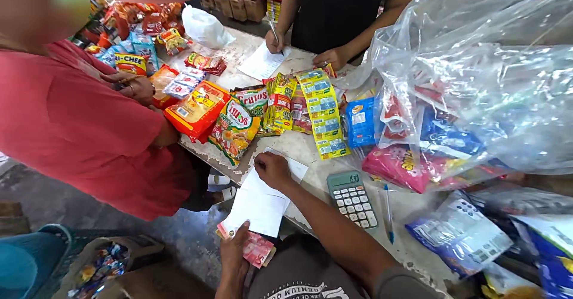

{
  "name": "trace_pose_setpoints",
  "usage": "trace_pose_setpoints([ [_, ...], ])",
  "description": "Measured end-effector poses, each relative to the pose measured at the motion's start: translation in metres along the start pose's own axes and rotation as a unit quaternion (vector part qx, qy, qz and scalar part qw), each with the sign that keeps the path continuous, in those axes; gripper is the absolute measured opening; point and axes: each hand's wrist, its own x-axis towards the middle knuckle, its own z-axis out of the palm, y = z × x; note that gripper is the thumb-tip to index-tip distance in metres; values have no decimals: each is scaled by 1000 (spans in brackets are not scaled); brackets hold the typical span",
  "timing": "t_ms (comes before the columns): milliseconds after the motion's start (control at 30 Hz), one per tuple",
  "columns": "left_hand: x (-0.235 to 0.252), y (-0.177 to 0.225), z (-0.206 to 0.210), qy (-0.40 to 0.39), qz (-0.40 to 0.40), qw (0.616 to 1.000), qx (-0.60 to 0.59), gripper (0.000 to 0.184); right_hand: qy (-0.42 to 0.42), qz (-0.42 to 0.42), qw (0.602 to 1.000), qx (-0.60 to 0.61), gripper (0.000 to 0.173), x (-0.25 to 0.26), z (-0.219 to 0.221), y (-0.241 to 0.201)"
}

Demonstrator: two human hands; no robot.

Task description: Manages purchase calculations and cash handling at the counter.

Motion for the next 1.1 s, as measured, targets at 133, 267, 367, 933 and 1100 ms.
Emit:
trace_pose_setpoints([
  [133,-12,30,-33,70,116,989,54,44,-89,57,994,8,28,-1,-7,-7],
  [267,-28,90,-31,79,220,965,121,70,-165,-96,981,45,66,-31,-4,-60],
  [367,-26,109,-13,64,255,957,126,72,-228,-191,954,44,88,-57,11,-92],
  [933,-48,153,96,-117,328,907,237,51,250,-189,944,103,34,-34,-9,-35],
  [1100,-25,192,103,-205,284,924,151,13,132,-37,923,359,25,-7,-1,-37],
])
